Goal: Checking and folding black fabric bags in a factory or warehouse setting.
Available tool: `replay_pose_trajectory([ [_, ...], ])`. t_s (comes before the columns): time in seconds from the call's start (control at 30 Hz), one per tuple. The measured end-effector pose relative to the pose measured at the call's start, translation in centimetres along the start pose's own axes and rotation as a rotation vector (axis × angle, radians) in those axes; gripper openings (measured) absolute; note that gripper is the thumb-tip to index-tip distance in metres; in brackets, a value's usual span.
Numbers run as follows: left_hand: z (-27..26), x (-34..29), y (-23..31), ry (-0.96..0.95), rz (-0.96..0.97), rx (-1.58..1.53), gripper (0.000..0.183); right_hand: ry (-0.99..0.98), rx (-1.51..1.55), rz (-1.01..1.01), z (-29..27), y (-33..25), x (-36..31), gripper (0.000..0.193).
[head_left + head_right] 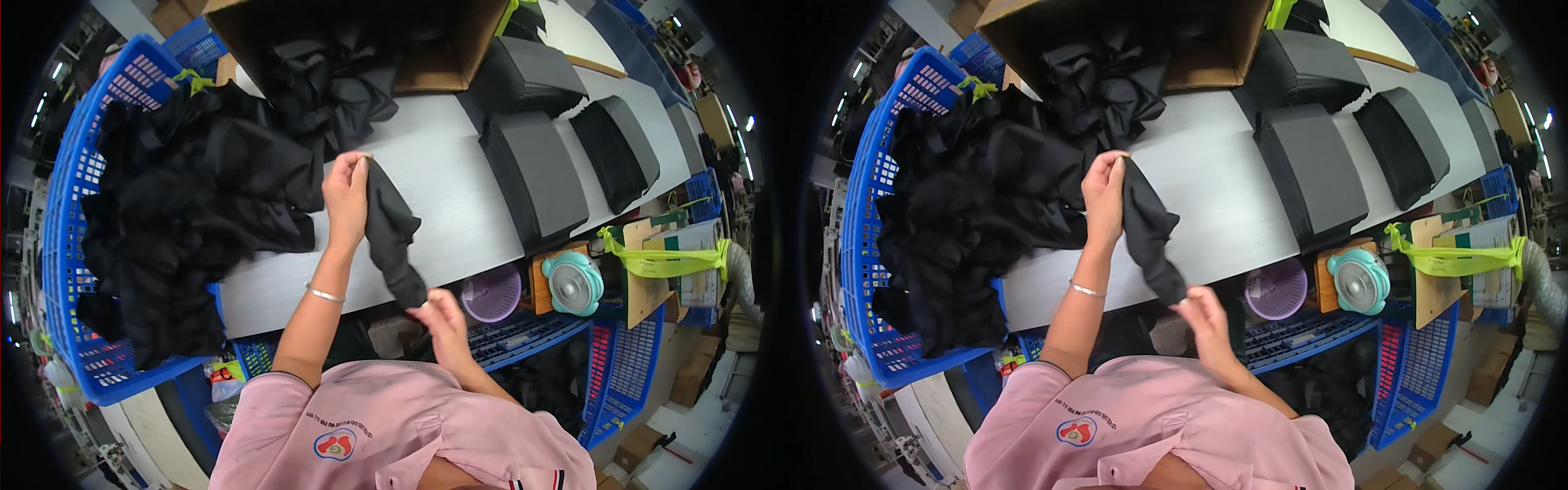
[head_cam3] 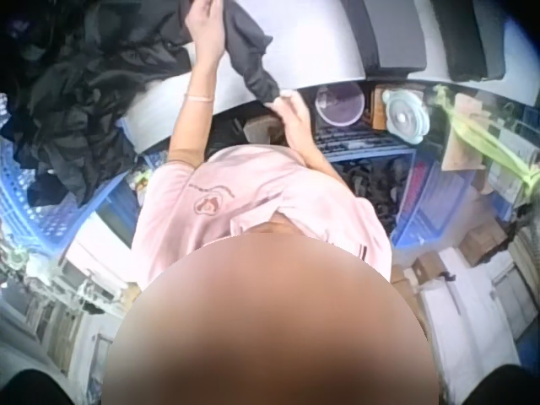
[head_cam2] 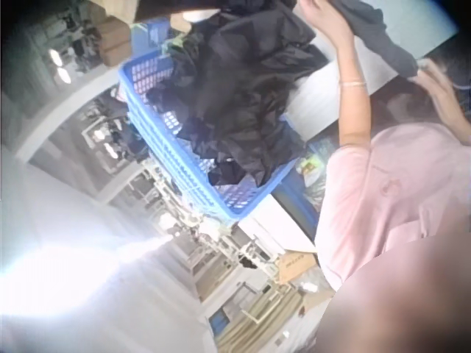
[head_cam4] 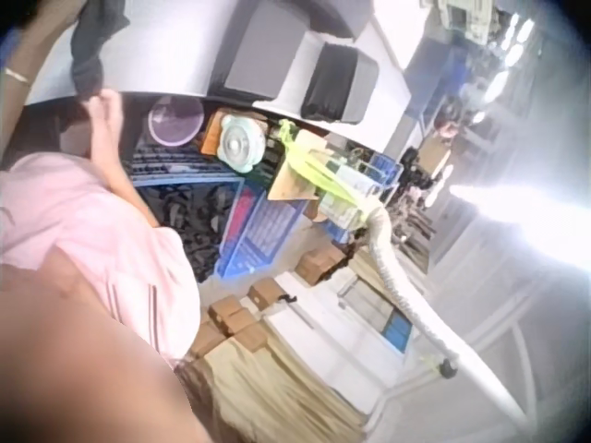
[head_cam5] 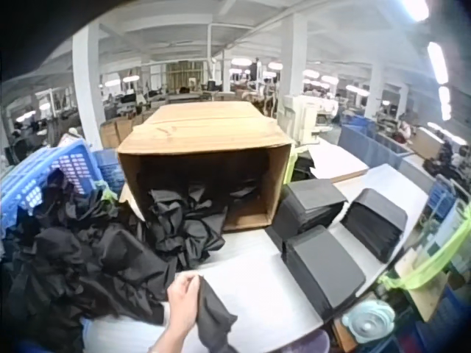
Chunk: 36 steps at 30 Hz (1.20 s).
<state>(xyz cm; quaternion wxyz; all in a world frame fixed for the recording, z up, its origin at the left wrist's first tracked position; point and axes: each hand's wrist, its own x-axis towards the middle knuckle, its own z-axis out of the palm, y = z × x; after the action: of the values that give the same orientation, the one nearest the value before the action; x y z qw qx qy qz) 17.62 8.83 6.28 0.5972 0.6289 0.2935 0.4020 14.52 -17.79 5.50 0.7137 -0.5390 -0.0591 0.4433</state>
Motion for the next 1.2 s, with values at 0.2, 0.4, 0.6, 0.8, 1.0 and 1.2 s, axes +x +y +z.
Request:
replay_pose_trajectory([
  [0.2,2.4,-4.5,5.3,-0.072,-0.168,-0.112,0.013,0.215,-0.759,-0.673,1.5,-8.5,5.2,0.053],
  [0.4,3.1,-7.1,9.3,-0.293,-0.091,0.034,0.008,0.308,-0.847,-0.704,2.4,-10.6,9.4,0.024],
  [0.6,1.3,-5.1,8.1,-0.121,0.065,0.195,0.01,0.018,-0.274,-0.168,1.6,-10.5,7.5,0.01],
  [0.8,0.5,-4.2,6.3,-0.166,-0.013,0.076,0.015,-0.224,0.339,0.06,3.6,-12.4,5.6,0.024],
  [1.0,-0.9,-5.9,6.8,-0.335,-0.281,-0.329,0.044,0.002,0.424,-0.161,3.8,-12.8,7.9,0.024],
  [1.2,-2.6,-7.8,6.4,-0.278,-0.675,-0.75,0.04,-0.028,0.239,-0.17,4.5,-11.4,8.9,0.028],
])
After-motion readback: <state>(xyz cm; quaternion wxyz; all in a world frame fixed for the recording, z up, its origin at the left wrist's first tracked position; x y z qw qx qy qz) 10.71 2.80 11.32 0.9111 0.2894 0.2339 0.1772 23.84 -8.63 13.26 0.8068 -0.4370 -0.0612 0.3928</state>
